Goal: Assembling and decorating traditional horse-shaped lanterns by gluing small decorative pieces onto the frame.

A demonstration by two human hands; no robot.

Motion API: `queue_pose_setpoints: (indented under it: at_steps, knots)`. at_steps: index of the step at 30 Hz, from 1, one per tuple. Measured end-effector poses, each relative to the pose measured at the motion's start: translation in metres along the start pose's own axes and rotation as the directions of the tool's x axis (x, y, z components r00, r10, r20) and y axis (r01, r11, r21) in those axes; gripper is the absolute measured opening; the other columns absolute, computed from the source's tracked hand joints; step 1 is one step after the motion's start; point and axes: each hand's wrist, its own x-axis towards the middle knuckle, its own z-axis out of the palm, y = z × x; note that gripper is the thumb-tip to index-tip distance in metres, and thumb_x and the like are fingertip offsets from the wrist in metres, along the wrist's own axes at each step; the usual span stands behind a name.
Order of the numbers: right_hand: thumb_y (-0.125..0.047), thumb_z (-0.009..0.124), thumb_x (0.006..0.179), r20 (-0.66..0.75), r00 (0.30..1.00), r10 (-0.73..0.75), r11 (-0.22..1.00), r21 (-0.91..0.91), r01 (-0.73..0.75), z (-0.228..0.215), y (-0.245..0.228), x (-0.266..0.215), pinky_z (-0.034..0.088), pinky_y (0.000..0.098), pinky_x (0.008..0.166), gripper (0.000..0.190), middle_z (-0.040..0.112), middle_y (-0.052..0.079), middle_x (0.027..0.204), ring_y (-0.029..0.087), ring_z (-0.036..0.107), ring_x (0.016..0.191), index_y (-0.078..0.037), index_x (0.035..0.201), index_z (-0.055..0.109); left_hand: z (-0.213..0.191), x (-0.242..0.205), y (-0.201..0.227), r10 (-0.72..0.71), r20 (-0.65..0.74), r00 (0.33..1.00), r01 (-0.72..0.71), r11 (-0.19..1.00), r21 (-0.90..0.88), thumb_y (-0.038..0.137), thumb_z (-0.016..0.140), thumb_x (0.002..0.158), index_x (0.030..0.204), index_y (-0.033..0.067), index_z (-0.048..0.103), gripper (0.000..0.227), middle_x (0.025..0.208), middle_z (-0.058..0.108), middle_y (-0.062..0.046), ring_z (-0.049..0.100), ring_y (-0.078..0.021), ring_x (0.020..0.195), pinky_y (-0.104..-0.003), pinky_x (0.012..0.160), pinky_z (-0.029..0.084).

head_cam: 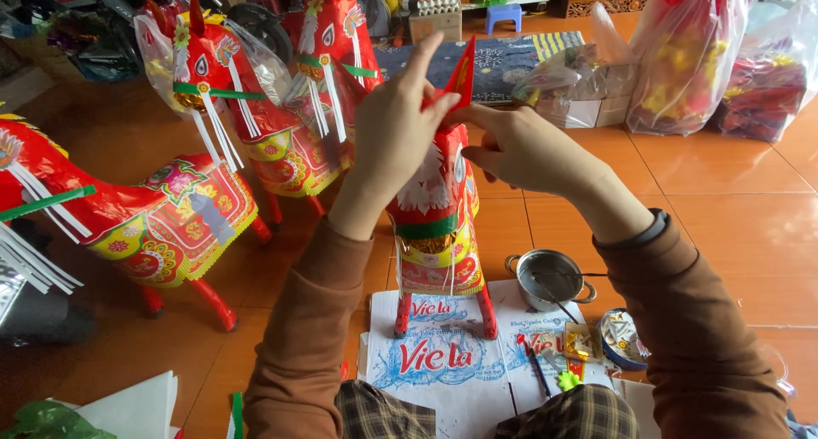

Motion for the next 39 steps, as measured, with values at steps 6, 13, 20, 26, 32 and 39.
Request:
queue_pose_setpoints:
  at_steps: [6, 13, 20, 26, 32, 39]
  knots:
    - [0.002, 0.057, 0.089, -0.251, 0.968, -0.008, 0.948, 0.305, 0.087, -0.005, -0.011, -0.038, 0.041, 0.0264, 0.032, 0.045, 0.060, 0.012, 0.051, 0.019, 0.055, 0.033, -0.004, 0.134, 0.057, -0.036, -0.021, -0.003, -0.031, 0.111, 0.993, 0.020, 0.995, 0.101, 0.019, 0.072, 0.093, 0.095, 0.0135, 0.070, 0.006, 0.096, 0.056, -0.005, 0.072, -0.0246, 0.082, -0.037, 0.063, 0.060]
    - [0.004, 0.055, 0.089, -0.260, 0.966, 0.000, 0.904, 0.413, 0.111, 0.027, 0.017, -0.068, 0.045, 0.0279, 0.034, 0.046, 0.063, 0.014, 0.052, 0.019, 0.057, 0.034, -0.004, 0.135, 0.056, -0.030, -0.029, 0.012, -0.038, 0.157, 0.987, 0.008, 0.982, 0.187, 0.012, 0.073, 0.091, 0.090, 0.0050, 0.070, 0.008, 0.098, 0.054, -0.011, 0.072, -0.0279, 0.078, -0.038, 0.060, 0.061]
    - [0.005, 0.052, 0.088, -0.202, 0.976, 0.075, 0.787, 0.614, 0.067, 0.063, 0.043, -0.099, 0.050, 0.0296, 0.038, 0.045, 0.063, 0.014, 0.050, 0.019, 0.058, 0.035, -0.002, 0.133, 0.057, -0.041, -0.043, -0.006, -0.034, -0.137, 0.990, 0.046, 0.995, 0.088, 0.010, 0.064, 0.097, 0.091, 0.0068, 0.060, 0.008, 0.099, 0.045, -0.004, 0.068, -0.0268, 0.081, -0.036, 0.059, 0.059]
    - [0.005, 0.052, 0.090, -0.118, 0.982, 0.150, 0.740, 0.672, -0.032, 0.082, 0.047, -0.099, 0.051, 0.0318, 0.043, 0.040, 0.065, 0.015, 0.051, 0.020, 0.058, 0.037, -0.002, 0.129, 0.061, -0.038, -0.059, -0.008, -0.023, -0.136, 0.990, 0.023, 1.000, -0.004, 0.014, 0.068, 0.096, 0.091, 0.0079, 0.061, 0.010, 0.097, 0.044, -0.002, 0.065, -0.0261, 0.081, -0.035, 0.059, 0.057]
    - [0.003, 0.053, 0.091, -0.137, 0.989, 0.050, 0.736, 0.675, 0.056, 0.091, 0.037, -0.094, 0.051, 0.0301, 0.043, 0.038, 0.062, 0.014, 0.053, 0.019, 0.059, 0.039, 0.001, 0.129, 0.059, -0.025, -0.043, 0.011, -0.055, -0.048, 0.997, 0.057, 0.998, 0.031, 0.023, 0.075, 0.091, 0.085, 0.0058, 0.066, 0.021, 0.093, 0.049, -0.008, 0.068, -0.0269, 0.080, -0.036, 0.060, 0.058]
    - [0.003, 0.053, 0.091, -0.092, 0.993, 0.076, 0.709, 0.706, 0.011, 0.096, 0.052, -0.106, 0.049, 0.0297, 0.042, 0.039, 0.065, 0.015, 0.052, 0.020, 0.060, 0.038, 0.000, 0.130, 0.060, -0.021, -0.032, -0.002, 0.011, -0.264, 0.964, -0.062, 0.981, -0.186, 0.010, 0.069, 0.094, 0.086, 0.0018, 0.063, 0.013, 0.092, 0.046, -0.005, 0.061, -0.0287, 0.086, -0.033, 0.066, 0.052]
